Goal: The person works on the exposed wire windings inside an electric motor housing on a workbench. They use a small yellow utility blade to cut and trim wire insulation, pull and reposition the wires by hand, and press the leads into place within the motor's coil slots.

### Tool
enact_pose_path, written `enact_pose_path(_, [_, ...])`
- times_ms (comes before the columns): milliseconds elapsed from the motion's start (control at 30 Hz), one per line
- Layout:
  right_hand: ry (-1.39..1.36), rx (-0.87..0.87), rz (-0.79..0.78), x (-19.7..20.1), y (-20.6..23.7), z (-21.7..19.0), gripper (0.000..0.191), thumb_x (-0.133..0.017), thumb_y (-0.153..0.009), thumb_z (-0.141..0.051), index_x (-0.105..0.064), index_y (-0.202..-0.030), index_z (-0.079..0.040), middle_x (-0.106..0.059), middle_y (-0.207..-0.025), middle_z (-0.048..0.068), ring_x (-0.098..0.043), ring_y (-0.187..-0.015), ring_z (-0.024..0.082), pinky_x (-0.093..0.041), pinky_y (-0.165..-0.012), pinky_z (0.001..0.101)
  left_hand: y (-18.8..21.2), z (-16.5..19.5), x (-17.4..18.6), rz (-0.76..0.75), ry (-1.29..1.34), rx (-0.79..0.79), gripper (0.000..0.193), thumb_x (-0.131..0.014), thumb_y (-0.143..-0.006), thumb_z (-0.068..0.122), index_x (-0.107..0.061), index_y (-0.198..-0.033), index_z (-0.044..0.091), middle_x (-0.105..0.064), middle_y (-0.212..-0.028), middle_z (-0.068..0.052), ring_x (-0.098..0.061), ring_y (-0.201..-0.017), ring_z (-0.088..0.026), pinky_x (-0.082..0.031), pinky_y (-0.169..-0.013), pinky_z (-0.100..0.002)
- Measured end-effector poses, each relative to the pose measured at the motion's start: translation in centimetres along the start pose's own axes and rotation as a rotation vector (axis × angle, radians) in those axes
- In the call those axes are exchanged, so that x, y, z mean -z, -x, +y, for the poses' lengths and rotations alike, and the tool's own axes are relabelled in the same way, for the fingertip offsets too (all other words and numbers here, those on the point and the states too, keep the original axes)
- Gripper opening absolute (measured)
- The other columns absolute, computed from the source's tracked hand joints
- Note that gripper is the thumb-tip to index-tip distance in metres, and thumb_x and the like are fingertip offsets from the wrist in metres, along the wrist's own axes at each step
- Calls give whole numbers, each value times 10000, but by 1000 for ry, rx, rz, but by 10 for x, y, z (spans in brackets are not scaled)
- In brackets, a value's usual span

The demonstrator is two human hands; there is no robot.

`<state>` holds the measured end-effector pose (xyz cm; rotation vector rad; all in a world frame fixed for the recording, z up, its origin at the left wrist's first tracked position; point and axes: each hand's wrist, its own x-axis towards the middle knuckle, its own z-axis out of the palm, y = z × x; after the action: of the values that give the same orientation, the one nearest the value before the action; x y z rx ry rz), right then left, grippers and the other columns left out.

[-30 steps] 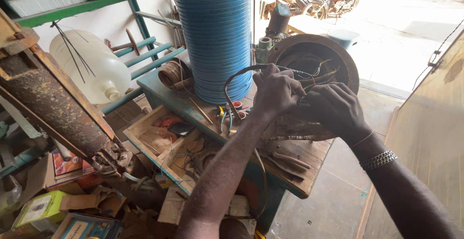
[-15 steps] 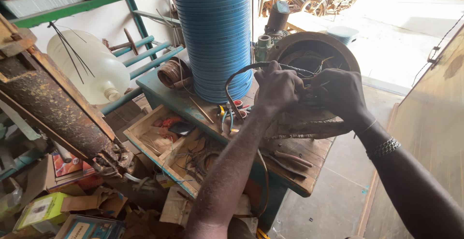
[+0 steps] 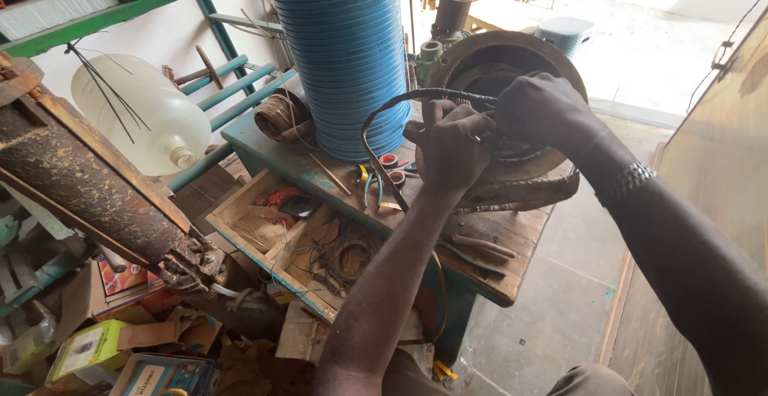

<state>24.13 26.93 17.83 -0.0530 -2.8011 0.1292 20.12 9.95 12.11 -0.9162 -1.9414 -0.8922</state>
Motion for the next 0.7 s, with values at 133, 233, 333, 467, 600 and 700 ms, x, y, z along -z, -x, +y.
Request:
enact_pose_path(133, [93, -56, -132, 4, -6, -2, 116, -786, -824, -197, -829, -927, -230, -785, -894, 27, -759, -835, 211, -606, -770, 369, 4, -4, -8, 17, -63, -129, 166, -831, -717, 183, -773, -812, 306, -711, -902, 205, -560, -1063, -116, -297, -921, -488])
enact_pose_path(233, [88, -19, -126, 7, -6, -3, 181, -788, -833, -197, -818, -1004, -247, -779, -938, 22, -752, -864, 205, -599, -766, 373, 4, -5, -12, 4, -40, -165, 129, -837, -776, 206, -779, -822, 312, -696, -858, 202, -551, -1034, -119, -293, -913, -497])
enact_pose_path(333, [91, -2, -154, 12, -3, -8, 172, -790, -851, -212, -817, -1018, -240, -786, -955, 6, -760, -878, 191, -600, -773, 367, 6, -5, -13, 37, -49, -198, 126, -825, -836, 208, -785, -845, 327, -679, -832, 201, -540, -1021, -125, -292, -899, -498])
enact_pose_path(467, [150, -86, -137, 18, 9, -14, 165, -763, -893, -217, -820, -1042, -260, -767, -993, 1, -708, -932, 218, -595, -772, 379, 5, -4, -15, 3, -90, -170, 111, -808, -865, 217, -789, -854, 326, -675, -816, 193, -539, -1025, -118, -301, -917, -502])
enact_pose_path(600, [4, 128, 70, 20, 29, 2, 132, -773, -888, -256, -826, -1004, -222, -740, -1022, -6, -687, -953, 218, -586, -804, 379, 4, -1, -14, -12, -70, -144, 151, -778, -901, 229, -820, -957, 363, -659, -815, 163, -525, -1035, -140, -293, -911, -487])
enact_pose_path(700, [-158, 218, 189, 12, 41, 16, 171, -778, -868, -246, -820, -1025, -194, -740, -1024, 15, -722, -869, 203, -594, -794, 384, 2, 1, -9, -94, -4, -78, 103, -784, -903, 254, -822, -958, 333, -688, -874, 173, -529, -1042, -135, -286, -958, -479])
